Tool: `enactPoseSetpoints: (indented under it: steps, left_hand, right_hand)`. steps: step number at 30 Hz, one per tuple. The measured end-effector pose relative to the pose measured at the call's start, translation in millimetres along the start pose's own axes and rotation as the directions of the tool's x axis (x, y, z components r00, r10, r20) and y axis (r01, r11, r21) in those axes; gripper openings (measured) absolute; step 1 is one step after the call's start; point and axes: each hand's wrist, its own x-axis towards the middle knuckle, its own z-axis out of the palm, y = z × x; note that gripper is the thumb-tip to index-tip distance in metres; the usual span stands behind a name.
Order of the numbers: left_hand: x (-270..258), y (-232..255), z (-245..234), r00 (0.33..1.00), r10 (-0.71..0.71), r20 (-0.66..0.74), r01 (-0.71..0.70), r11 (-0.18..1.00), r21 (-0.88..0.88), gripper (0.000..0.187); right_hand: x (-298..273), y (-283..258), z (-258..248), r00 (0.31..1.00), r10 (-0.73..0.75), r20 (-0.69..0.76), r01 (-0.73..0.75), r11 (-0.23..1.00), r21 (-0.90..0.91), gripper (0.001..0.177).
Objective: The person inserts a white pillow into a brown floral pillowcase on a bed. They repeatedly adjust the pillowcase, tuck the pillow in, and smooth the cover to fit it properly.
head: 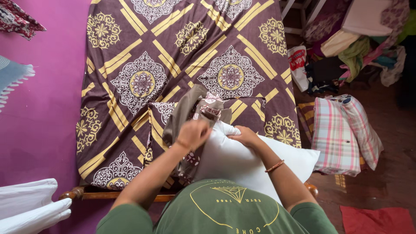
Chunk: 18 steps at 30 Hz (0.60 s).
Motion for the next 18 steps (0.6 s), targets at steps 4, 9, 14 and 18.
enactPoseSetpoints:
  steps: [4,9,14,18]
  left_hand:
    - [62.9,7.5,-5.5,0.987,0.130,-0.098,-0.091,0.938,0.335,0.041]
    - [73.5,36.6,29.4,0.822,0.147,0.551,-0.356,0.887,0.294,0.028]
    - [20.9,49.8,45.7,0.930,0.344,0.131,-0.363,0.918,0.161,0.036]
    - [-17.6,36.1,13.5,0.942,0.270,-0.201,-0.227,0.951,0.212,0.074]
  right_hand:
    - [-19.6,-28.5,-2.2,0.998,-0.060,0.009,0.060,0.997,-0.050,0.046]
    - [-38.6,-41.2,16.2,0.998,-0.033,-0.062,0.020,0.980,-0.199,0.048]
    - [-59.8,-18.5,32.9,0.963,-0.093,-0.254,0.087,0.996,-0.036,0.037]
    - [-59.9,4.2,44.9,0.936,-0.025,-0.352,0.156,0.924,0.349,0.023]
